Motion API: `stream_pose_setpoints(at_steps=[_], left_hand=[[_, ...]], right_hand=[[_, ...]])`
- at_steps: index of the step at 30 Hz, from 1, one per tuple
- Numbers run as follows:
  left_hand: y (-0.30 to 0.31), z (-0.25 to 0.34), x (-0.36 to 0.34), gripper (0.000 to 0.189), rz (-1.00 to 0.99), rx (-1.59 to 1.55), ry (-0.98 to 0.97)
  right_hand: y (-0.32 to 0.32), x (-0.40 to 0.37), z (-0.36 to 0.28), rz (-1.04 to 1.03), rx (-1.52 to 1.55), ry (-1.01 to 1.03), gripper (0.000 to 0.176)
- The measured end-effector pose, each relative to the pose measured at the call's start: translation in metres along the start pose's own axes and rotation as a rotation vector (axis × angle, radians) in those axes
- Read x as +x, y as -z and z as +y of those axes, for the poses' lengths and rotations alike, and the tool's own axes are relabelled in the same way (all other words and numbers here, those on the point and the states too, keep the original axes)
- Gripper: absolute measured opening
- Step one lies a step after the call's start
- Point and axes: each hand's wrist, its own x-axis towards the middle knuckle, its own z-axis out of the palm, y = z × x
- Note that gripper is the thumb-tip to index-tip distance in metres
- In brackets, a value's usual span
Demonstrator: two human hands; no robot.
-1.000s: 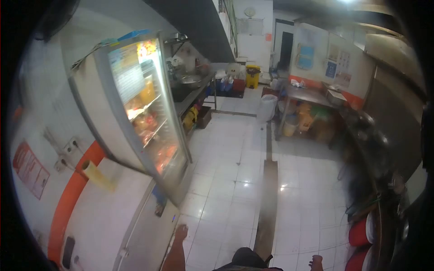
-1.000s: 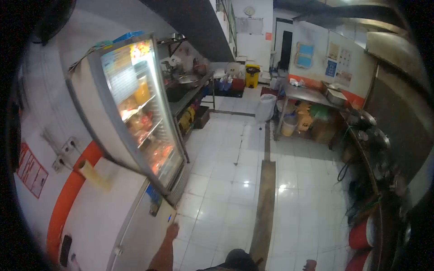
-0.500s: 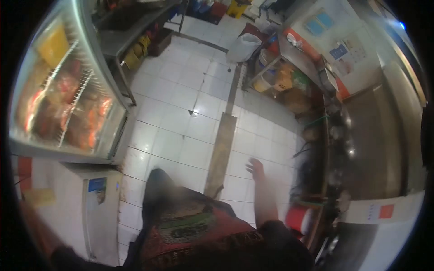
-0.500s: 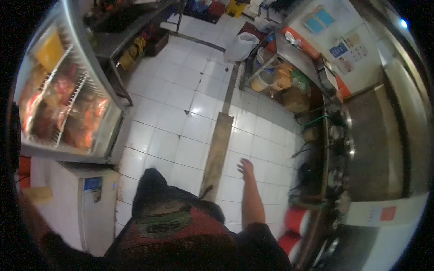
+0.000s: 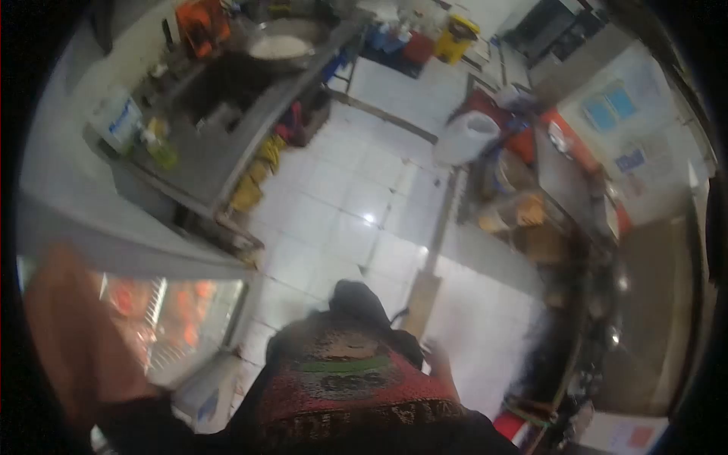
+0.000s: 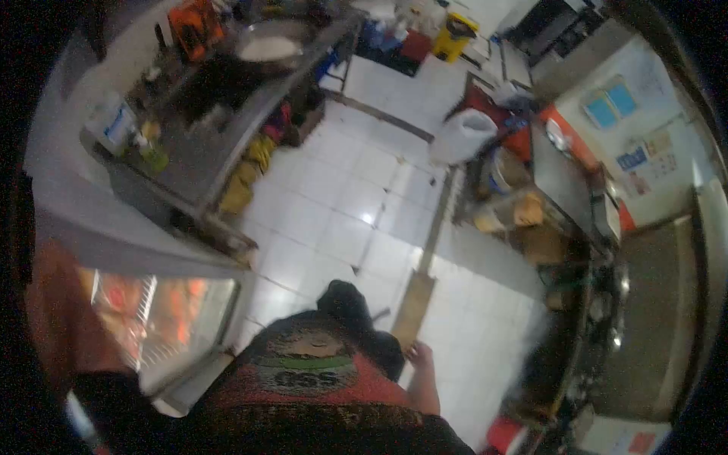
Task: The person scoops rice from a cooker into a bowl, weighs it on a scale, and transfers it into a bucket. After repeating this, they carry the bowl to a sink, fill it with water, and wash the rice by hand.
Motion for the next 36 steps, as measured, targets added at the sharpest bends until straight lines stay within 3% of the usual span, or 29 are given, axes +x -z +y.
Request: stream_pose_setpoints(at_steps=[2, 3, 5, 6, 7, 8, 9, 11, 13, 15, 16, 19, 20, 23, 24, 27, 28, 30, 32, 33, 34, 35, 36], left_hand=[[0.015, -0.062, -0.04, 0.029, 0.087, -0.023, 0.046], [0.024, -0.09, -0.063, 0.029, 0.161, -0.058, 0.08], [0.041, -0.152, -0.136, 0.028, 0.384, -0.181, 0.285], [0.036, -0.182, -0.186, 0.028, 0.517, -0.202, 0.517], [0.025, -0.199, -0.254, 0.02, 0.455, 0.299, 1.019], [0.011, -0.219, -0.319, 0.012, 0.148, 0.688, 1.526], [0.013, -0.226, -0.37, 0.012, -0.179, 0.803, 1.501], [0.023, -0.216, -0.456, 0.015, 0.016, 0.682, 1.908], [0.042, -0.238, -0.482, 0.018, -0.189, 0.848, 2.132], [0.067, -0.256, -0.512, 0.02, 0.028, 0.857, 2.056], [0.082, -0.267, -0.531, 0.024, 0.13, 0.86, 2.008], [0.144, -0.297, -0.636, 0.022, 0.077, 1.023, 2.039], [0.166, -0.311, -0.68, 0.024, -0.071, 1.083, 2.042], [0.159, -0.389, -0.71, 0.035, 0.488, 0.705, 2.343], [0.151, -0.406, -0.719, 0.039, 0.555, 0.685, 2.341], [0.141, -0.456, -0.74, 0.048, 0.707, 0.754, 2.305], [0.14, -0.464, -0.747, 0.047, 0.725, 0.862, 2.291], [0.129, -0.487, -0.731, 0.044, 0.772, 0.956, 2.169], [0.13, -0.502, -0.705, 0.04, -0.046, 1.266, 2.227], [0.131, -0.505, -0.711, 0.038, -0.043, 1.364, 2.198], [0.131, -0.508, -0.717, 0.036, -0.039, 1.46, 2.167], [0.131, -0.51, -0.731, 0.034, 0.367, 1.523, 2.062], [0.131, -0.508, -0.745, 0.033, 0.741, 1.565, 1.9]], right_hand=[[0.013, 0.055, 0.001, -0.08, -0.299, 0.328, 0.021], [-0.005, 0.087, -0.016, -0.093, -0.348, 0.343, 0.025], [-0.035, 0.15, -0.072, -0.14, -0.267, 0.161, 0.029], [-0.05, 0.201, -0.11, -0.181, -0.131, -0.03, 0.03], [-0.081, 0.259, -0.142, -0.224, 0.01, -0.228, 0.031], [-0.124, 0.324, -0.174, -0.239, -0.102, -0.162, 0.03], [-0.192, 0.353, -0.219, -0.248, -0.215, -0.096, 0.03], [-0.341, 0.342, -0.311, -0.168, -0.489, 0.186, 0.029], [-0.473, 0.362, -0.381, -0.297, -0.606, 0.263, 0.035], [-0.61, 0.384, -0.422, -0.586, -0.63, 0.442, 0.042], [-0.686, 0.355, -0.444, -0.676, -0.608, 0.448, 0.042], [-0.874, 0.315, -0.471, -0.845, -0.61, 0.505, 0.043], [-0.922, 0.31, -0.469, -0.844, -0.602, 0.533, 0.045], [-1.029, 0.306, -0.458, -0.729, -0.658, 0.644, 0.044], [-1.049, 0.313, -0.459, -0.674, -0.696, 0.688, 0.043], [-1.093, 0.393, -0.46, -0.509, -1.31, 1.352, 0.035], [-1.099, 0.375, -0.472, -0.544, -1.229, 1.169, 0.028], [-1.112, 0.374, -0.504, -0.977, -1.374, 0.703, 0.029], [-1.126, 0.334, -0.541, -1.132, -1.344, 0.083, 0.031], [-1.142, 0.306, -0.554, -1.073, -1.573, 0.098, 0.035], [-1.146, 0.295, -0.563, -1.243, -1.659, 0.247, 0.035], [-1.153, 0.352, -0.544, -1.316, -1.586, 0.068, 0.036], [-1.159, 0.361, -0.542, -1.358, -1.612, -0.015, 0.034]])
